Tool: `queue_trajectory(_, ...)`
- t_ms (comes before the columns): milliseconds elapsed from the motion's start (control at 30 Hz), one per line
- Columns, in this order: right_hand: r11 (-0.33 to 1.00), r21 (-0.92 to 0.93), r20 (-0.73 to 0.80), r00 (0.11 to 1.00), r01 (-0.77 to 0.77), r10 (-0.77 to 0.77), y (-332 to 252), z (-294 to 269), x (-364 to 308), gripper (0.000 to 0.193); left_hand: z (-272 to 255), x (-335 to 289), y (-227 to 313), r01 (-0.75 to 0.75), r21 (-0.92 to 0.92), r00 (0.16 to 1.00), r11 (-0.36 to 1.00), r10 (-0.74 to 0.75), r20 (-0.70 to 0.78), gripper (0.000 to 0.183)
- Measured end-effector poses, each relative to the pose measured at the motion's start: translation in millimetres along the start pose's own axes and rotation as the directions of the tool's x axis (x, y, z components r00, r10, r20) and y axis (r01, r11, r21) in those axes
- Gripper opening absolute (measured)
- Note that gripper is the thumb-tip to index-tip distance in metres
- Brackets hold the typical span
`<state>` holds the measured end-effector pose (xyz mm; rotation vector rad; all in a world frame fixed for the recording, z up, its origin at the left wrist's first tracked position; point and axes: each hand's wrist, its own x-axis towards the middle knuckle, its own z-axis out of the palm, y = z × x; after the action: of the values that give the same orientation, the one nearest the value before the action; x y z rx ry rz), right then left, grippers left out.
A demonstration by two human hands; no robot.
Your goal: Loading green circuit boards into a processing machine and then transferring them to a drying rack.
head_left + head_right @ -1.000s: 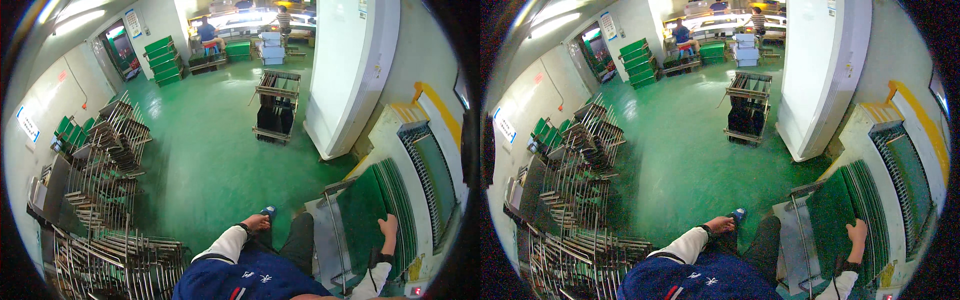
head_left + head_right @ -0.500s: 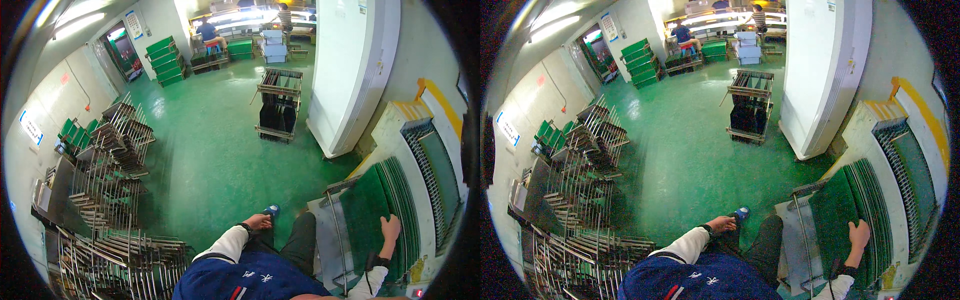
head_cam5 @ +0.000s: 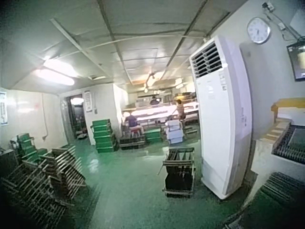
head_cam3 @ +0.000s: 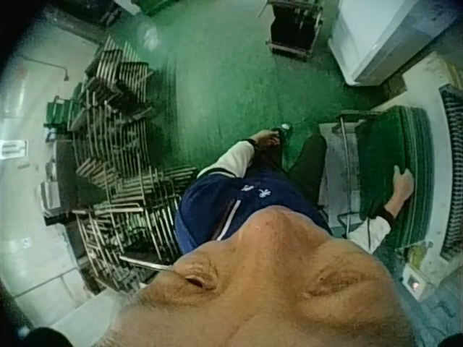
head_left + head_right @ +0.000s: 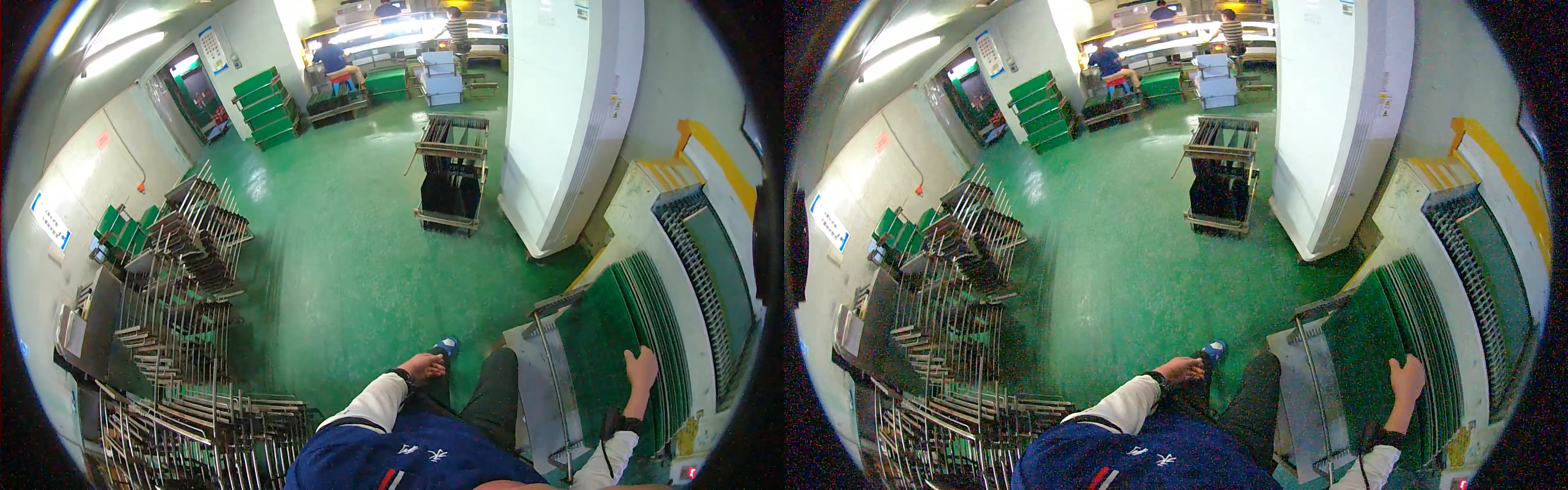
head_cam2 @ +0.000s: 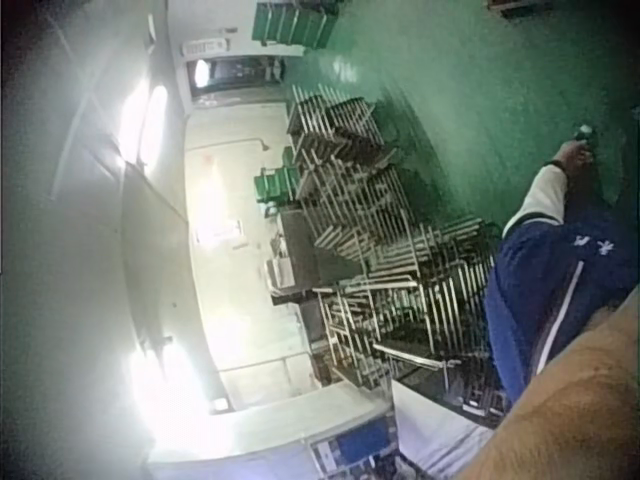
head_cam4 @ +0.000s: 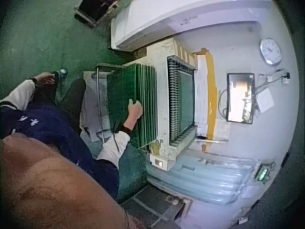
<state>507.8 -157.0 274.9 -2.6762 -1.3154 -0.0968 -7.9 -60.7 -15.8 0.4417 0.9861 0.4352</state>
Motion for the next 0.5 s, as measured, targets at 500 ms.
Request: queue_trajectory(500,1.000,0.001,-0.016,1.000,0.005,-0.005,2.5,4.3,-1.0,0.051,0.9,-3.1,1.8,0.015,0.002,0.999,1.000,-0.015,0.043,0.038)
